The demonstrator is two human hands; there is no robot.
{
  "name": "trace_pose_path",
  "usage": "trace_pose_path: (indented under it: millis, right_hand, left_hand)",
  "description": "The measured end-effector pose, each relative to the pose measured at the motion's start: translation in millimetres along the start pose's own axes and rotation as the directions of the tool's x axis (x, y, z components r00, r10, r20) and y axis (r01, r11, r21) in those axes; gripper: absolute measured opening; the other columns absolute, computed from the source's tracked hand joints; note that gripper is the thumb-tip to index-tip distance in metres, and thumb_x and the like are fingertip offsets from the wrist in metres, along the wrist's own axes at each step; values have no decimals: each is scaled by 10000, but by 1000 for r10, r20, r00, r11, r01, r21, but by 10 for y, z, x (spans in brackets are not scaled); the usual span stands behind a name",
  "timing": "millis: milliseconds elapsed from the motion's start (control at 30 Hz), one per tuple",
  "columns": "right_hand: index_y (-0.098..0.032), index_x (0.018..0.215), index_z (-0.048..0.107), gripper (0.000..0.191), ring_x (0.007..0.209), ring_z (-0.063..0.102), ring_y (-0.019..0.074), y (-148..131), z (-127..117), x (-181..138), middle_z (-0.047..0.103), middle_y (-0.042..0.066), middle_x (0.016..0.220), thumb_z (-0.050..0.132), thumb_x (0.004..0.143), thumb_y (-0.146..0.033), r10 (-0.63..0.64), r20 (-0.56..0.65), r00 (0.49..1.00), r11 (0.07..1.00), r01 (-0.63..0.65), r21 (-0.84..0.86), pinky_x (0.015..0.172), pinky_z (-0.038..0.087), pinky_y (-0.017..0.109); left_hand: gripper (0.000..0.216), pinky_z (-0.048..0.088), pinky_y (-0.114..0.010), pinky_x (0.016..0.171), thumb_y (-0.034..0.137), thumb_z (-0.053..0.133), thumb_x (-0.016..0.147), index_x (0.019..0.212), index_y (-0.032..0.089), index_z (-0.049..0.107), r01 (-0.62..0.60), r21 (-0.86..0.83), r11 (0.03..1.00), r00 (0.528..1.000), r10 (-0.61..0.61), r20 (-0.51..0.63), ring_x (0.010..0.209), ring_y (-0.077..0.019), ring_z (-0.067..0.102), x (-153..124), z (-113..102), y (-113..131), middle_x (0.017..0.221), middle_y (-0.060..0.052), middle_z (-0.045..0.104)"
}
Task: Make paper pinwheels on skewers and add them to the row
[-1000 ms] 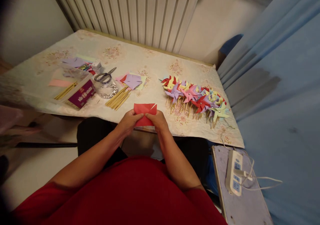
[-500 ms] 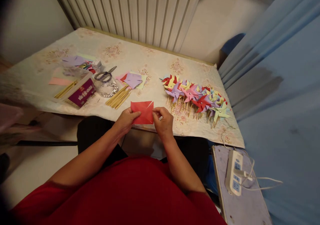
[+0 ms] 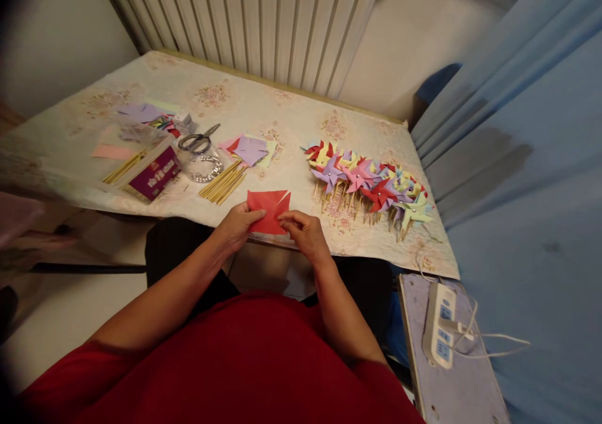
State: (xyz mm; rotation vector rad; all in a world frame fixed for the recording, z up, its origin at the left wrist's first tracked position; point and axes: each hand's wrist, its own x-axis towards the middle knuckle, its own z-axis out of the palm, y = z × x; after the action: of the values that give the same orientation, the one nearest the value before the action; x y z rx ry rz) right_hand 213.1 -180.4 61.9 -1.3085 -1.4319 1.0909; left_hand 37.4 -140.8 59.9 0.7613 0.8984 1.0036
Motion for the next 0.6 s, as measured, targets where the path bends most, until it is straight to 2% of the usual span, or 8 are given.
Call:
trace_pose_path:
  millis: [100,300,600]
  right_hand:
    - [-263,932,763,206,571,515,125,0,-11,-7,699,1,794,671,776,-362,21,40,999,999,-22,31,537,404,260]
    - [-234,861,747,155,484,447,93,-60,27,-10,641,-30,652,678,762,-332,27,65,998,999,-28,14,483,347,235]
    - [-207,802,674,164,445,445,79,-78,113,-3,666,-20,675,679,755,-364,80,89,993,994,-86,65,438,350,217]
  left_hand:
    - [318,521,-281,709,227,736,603,899,130,672,19,-19,1000,1000,-19,15,681,-151,656,-16,18,8,746,-26,716]
    - [280,516,-260,688,213,721,615,876,129,664,14,-7,1000,1000,-14,24,663,-133,643,-23,33,-9,737,-20,704]
    - [278,489,-251,623,215,723,616,867,121,651,1,-7,1000,999,-1,37,602,-119,613,-49,49,-22,751,-27,694]
